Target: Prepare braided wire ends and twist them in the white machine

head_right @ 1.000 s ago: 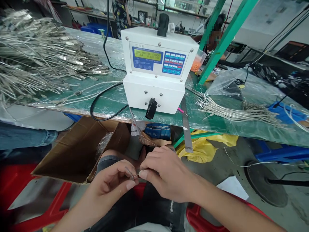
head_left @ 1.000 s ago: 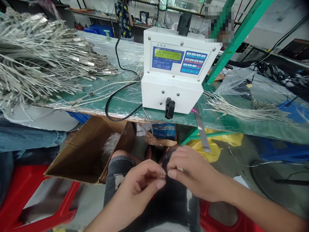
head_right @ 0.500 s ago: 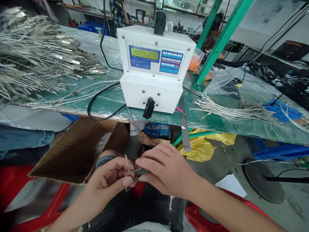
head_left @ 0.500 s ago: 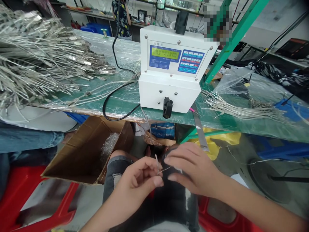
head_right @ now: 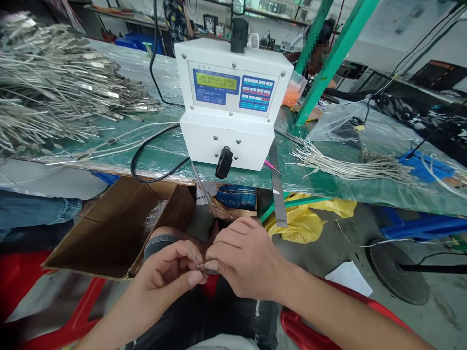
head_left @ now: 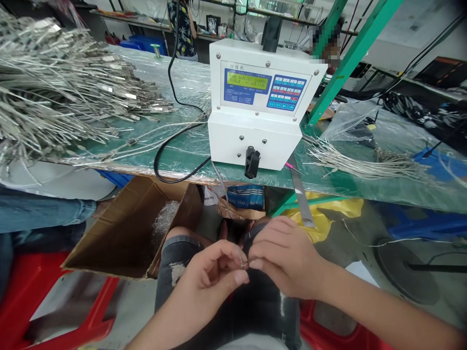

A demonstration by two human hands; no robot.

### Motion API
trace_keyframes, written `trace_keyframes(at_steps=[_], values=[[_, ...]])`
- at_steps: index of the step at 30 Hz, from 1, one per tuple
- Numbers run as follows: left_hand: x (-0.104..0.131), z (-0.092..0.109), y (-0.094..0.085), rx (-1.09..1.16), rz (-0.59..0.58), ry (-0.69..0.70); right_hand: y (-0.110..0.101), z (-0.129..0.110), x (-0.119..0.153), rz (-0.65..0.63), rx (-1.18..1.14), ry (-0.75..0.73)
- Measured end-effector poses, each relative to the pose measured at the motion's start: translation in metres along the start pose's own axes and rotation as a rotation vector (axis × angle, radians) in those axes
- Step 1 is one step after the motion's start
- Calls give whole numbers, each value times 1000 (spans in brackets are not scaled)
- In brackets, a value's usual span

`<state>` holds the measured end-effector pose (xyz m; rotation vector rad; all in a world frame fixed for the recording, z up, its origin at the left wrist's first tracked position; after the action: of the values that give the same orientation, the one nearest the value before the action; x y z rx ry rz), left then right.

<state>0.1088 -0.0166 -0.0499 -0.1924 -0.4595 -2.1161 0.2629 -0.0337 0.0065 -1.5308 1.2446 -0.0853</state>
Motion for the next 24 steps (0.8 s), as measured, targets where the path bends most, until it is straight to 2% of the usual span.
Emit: trace_keyframes(at_steps=[3, 7, 10, 12, 15, 21, 24], values=[[0, 4, 0, -177, 12, 91, 6, 3, 3, -143, -116, 189], [1, 4, 0, -365, -10, 144, 9, 5, 7, -284, -221, 420], [1, 2, 1, -376, -19, 143, 9, 10, 11, -364, -311, 599], [0, 1, 1, -289, -9, 105, 7, 13, 14, -369, -349, 623], [-2, -1, -1, -101, 17, 28, -3, 15, 15, -254, -273, 462], [-3, -6, -5, 102, -37, -53, -14, 6, 17, 59, 9, -65], [-4, -10, -5, 131, -60, -74, -15, 1, 14, 134, 9, -193]])
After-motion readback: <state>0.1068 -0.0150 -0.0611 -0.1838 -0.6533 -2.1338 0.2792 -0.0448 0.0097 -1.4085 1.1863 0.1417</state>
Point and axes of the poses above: each hand's wrist, its own x-axis away from the middle knuckle, its own y-axis out of the palm, z = x × y, the point moved 5 cm from there along -x, towards the middle knuckle, and after that the axes turned 4 degrees about z, right-handed, at the moved point
